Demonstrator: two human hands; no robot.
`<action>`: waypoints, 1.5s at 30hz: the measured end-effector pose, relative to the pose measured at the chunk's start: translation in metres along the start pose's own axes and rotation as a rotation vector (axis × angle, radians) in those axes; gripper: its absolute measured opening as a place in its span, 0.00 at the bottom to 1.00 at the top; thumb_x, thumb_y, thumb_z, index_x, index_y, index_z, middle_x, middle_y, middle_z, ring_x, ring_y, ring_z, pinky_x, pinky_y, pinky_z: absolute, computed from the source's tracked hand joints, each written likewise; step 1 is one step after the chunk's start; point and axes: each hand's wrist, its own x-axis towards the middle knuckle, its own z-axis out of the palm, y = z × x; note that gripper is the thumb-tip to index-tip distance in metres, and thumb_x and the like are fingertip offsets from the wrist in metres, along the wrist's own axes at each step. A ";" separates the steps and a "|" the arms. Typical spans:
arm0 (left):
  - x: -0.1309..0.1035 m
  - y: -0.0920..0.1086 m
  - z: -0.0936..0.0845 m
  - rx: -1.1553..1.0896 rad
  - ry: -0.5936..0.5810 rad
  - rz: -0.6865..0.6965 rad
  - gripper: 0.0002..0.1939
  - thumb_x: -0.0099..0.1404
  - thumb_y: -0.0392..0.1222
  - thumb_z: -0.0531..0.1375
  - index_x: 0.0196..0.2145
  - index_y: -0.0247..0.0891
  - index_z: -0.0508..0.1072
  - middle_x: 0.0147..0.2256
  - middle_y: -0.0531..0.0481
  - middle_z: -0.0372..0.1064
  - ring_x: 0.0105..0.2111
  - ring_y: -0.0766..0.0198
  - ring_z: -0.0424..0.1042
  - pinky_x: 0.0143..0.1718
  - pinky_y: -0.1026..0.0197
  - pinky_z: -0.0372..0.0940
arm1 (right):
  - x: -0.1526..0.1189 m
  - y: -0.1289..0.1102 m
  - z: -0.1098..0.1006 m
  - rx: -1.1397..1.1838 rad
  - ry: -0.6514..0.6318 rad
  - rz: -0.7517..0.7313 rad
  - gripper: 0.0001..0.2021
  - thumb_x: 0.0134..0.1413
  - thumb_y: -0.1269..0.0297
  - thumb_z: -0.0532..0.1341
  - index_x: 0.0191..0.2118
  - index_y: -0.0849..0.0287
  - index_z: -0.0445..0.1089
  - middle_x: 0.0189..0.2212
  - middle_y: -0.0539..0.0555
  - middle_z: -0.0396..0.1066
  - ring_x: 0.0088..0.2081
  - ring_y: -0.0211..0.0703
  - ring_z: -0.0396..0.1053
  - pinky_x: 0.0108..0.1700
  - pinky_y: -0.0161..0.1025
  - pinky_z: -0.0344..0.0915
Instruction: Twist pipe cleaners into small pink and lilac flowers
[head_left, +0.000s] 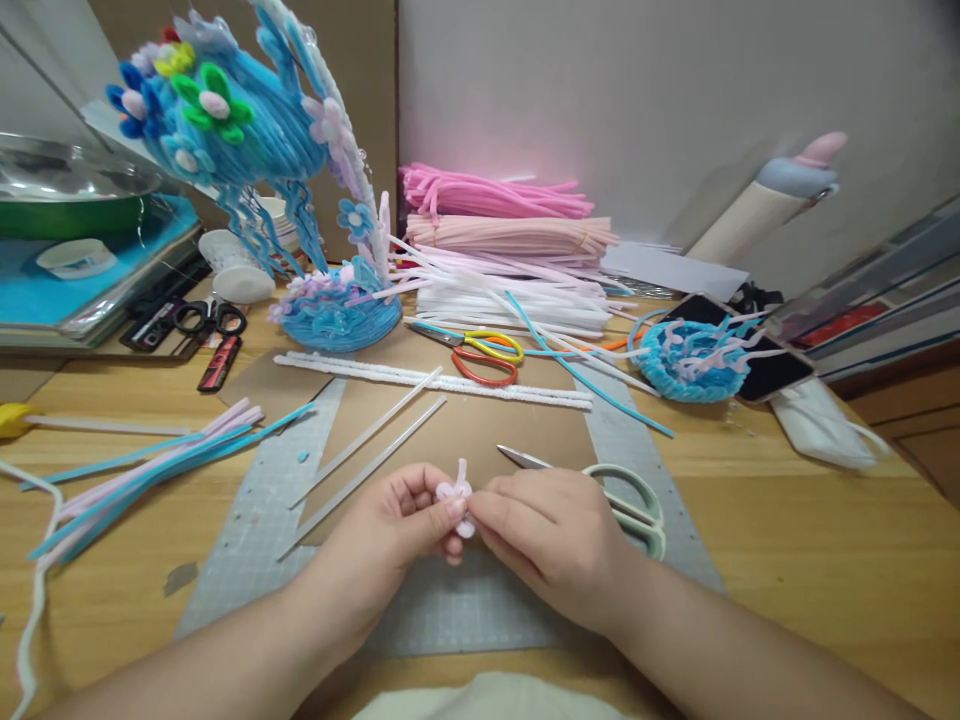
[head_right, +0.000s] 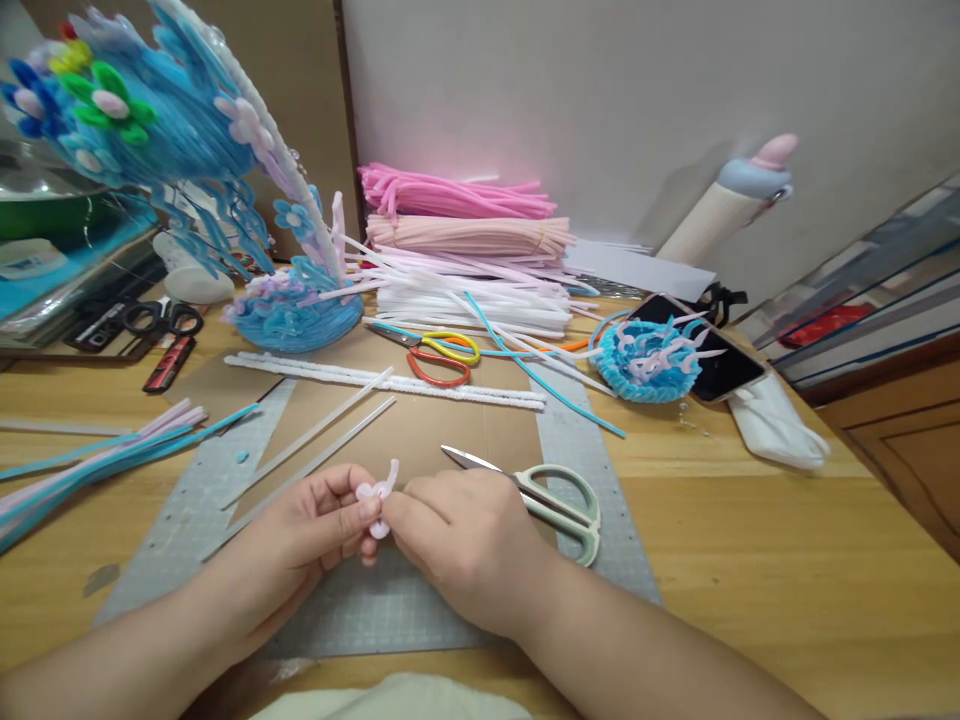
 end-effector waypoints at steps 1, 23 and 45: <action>0.000 0.000 0.001 -0.002 0.000 0.005 0.10 0.54 0.42 0.65 0.26 0.34 0.68 0.22 0.53 0.68 0.23 0.70 0.64 0.27 0.67 0.60 | 0.001 -0.001 -0.001 -0.018 0.005 -0.015 0.08 0.60 0.70 0.53 0.33 0.60 0.69 0.24 0.52 0.71 0.26 0.37 0.65 0.28 0.35 0.54; -0.001 -0.002 0.006 0.079 0.076 0.133 0.09 0.52 0.39 0.67 0.25 0.35 0.70 0.20 0.55 0.68 0.24 0.69 0.66 0.28 0.67 0.61 | 0.010 -0.001 0.013 1.818 -0.177 1.109 0.05 0.43 0.70 0.61 0.25 0.61 0.62 0.13 0.40 0.56 0.12 0.23 0.42 0.15 0.26 0.39; -0.004 0.002 0.003 0.031 0.034 0.055 0.08 0.57 0.42 0.63 0.28 0.35 0.69 0.25 0.54 0.62 0.25 0.69 0.58 0.28 0.66 0.57 | -0.001 -0.001 0.004 0.375 0.051 0.096 0.07 0.59 0.74 0.53 0.39 0.57 0.65 0.32 0.53 0.68 0.34 0.38 0.64 0.38 0.35 0.63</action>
